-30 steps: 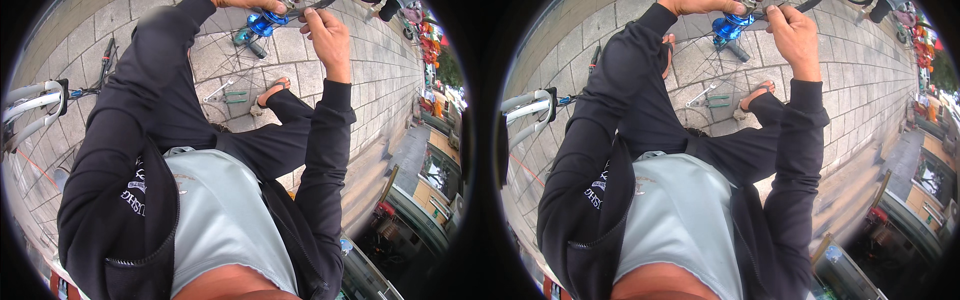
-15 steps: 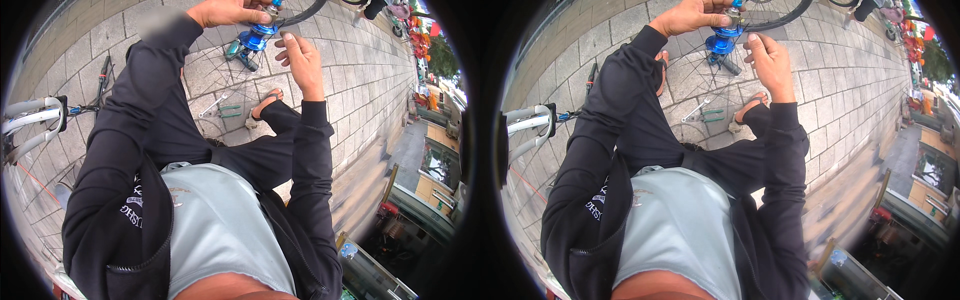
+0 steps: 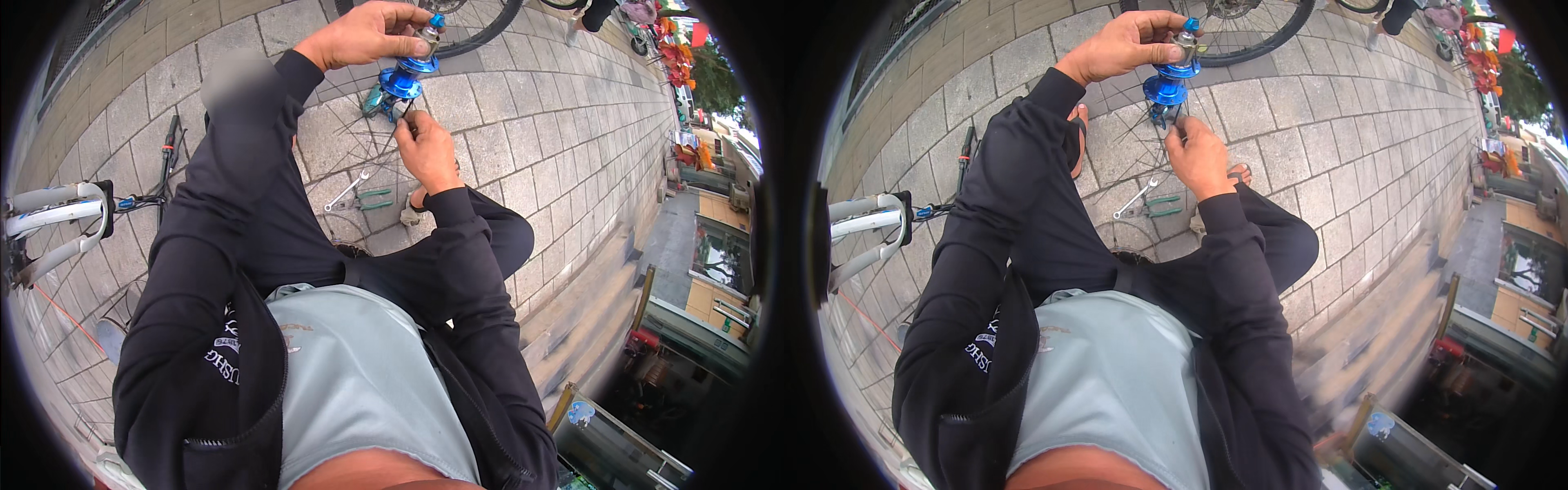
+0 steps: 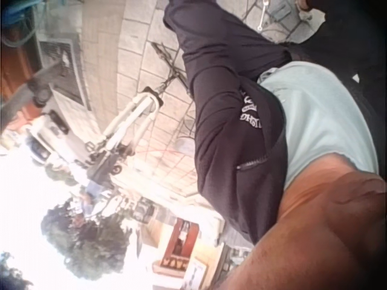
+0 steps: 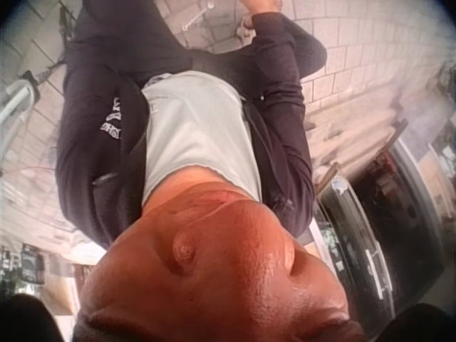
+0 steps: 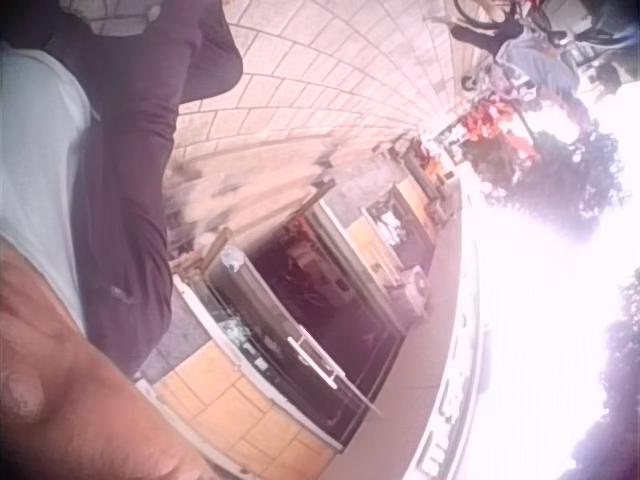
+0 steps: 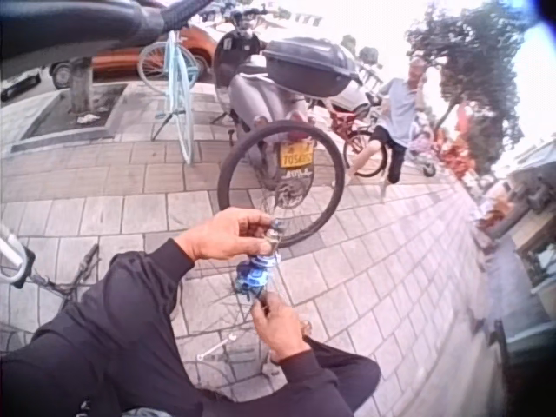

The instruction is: The person assembles a bicycle hub by inserting and tightening spokes into a blue hub shell. They use a cordless drill to secure the spokes and a rag to wipe the hub surface.

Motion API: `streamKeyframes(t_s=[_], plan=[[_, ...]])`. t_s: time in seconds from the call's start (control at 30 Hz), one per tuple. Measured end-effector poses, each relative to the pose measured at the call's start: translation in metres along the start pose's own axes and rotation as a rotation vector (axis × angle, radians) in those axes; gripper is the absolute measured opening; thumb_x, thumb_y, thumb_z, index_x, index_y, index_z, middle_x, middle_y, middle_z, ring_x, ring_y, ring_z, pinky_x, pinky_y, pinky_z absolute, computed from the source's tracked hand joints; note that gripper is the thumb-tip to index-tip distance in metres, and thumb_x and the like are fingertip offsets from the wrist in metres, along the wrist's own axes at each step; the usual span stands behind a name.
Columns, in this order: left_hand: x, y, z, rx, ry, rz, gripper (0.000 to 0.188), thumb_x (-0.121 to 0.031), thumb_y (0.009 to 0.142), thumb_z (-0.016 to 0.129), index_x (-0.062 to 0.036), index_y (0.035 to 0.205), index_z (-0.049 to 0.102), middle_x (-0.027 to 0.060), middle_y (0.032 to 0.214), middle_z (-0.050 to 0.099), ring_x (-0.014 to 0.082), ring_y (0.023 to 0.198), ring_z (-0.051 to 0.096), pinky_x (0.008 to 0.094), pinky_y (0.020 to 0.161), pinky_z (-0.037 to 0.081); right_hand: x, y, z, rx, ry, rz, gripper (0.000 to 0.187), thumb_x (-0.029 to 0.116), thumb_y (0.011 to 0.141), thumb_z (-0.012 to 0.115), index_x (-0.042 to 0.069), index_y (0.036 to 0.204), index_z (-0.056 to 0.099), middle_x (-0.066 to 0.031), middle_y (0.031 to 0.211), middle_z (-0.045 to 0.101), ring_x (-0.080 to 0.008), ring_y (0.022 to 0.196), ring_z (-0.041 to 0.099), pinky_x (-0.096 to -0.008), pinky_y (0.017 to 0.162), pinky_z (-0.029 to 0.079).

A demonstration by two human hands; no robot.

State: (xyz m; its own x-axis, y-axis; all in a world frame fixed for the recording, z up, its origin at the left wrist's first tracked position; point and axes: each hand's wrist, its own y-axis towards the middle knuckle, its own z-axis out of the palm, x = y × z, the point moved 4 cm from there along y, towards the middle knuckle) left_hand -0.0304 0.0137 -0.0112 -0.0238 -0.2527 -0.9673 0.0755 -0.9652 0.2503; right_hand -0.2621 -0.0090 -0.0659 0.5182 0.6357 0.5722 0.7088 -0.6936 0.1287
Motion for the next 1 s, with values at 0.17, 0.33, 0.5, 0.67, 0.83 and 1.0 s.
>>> streamKeyframes(t_s=[0.17,0.33,0.5,0.67,0.83,1.0], plan=[[0.002,0.005,0.002,0.021,-0.202,-0.041,0.046,-0.004,0.096,0.079,0.0017,0.137,0.061,0.0036,0.114,0.072,0.0126,0.103,0.069,0.0306,0.088,0.059,-0.015,-0.009,0.007,0.024,-0.041,0.0,0.019,0.023,0.093,0.069,0.006,0.101,0.074,-0.0195,0.098,0.076,-0.0434,0.089,0.072,-0.052,0.079,0.056],[0.004,0.007,0.001,0.004,-0.161,-0.029,0.044,-0.007,0.096,0.08,0.001,0.136,0.062,0.003,0.111,0.071,0.0119,0.098,0.068,0.0302,0.084,0.058,-0.022,-0.013,0.005,0.082,-0.07,0.074,0.023,0.027,0.092,0.069,0.006,0.099,0.074,-0.021,0.095,0.076,-0.044,0.09,0.072,-0.0523,0.081,0.056],[-0.002,0.001,-0.003,-0.029,0.144,0.013,0.05,-0.025,0.101,0.077,-0.0059,0.145,0.063,0.0028,0.128,0.071,0.0114,0.115,0.066,0.0298,0.101,0.054,-0.033,-0.024,0.004,0.087,-0.046,0.2,0.029,0.032,0.092,0.068,0.005,0.099,0.075,-0.0234,0.093,0.077,-0.0442,0.089,0.073,-0.0525,0.083,0.056],[-0.006,0.0,-0.006,-0.176,0.0,0.034,0.051,-0.029,0.103,0.076,-0.0054,0.145,0.063,0.0009,0.129,0.07,0.0099,0.113,0.064,0.0286,0.103,0.05,-0.033,-0.053,0.013,-0.028,0.406,0.24,0.023,0.02,0.1,0.071,0.0,0.111,0.071,-0.0109,0.087,0.076,-0.0194,0.08,0.074,-0.0347,0.075,0.056],[0.011,0.007,-0.013,-0.295,-0.292,0.063,0.041,-0.026,0.108,0.069,-0.0046,0.142,0.064,0.0003,0.122,0.07,0.0104,0.11,0.063,0.0295,0.1,0.051,-0.032,-0.07,0.045,-0.033,0.789,0.24,0.019,0.017,0.109,0.064,-0.001,0.114,0.063,-0.0042,0.091,0.068,-0.0105,0.078,0.064,-0.0272,0.072,0.053],[0.013,0.001,-0.019,-0.391,-0.605,-0.002,0.036,-0.026,0.11,0.064,-0.0039,0.139,0.063,0.0023,0.119,0.07,0.0125,0.107,0.064,0.0314,0.097,0.054,-0.005,-0.072,0.027,-0.371,0.575,0.135,0.016,0.015,0.107,0.063,0.0,0.11,0.061,-0.0089,0.088,0.067,-0.0143,0.076,0.062,-0.0317,0.069,0.052]])
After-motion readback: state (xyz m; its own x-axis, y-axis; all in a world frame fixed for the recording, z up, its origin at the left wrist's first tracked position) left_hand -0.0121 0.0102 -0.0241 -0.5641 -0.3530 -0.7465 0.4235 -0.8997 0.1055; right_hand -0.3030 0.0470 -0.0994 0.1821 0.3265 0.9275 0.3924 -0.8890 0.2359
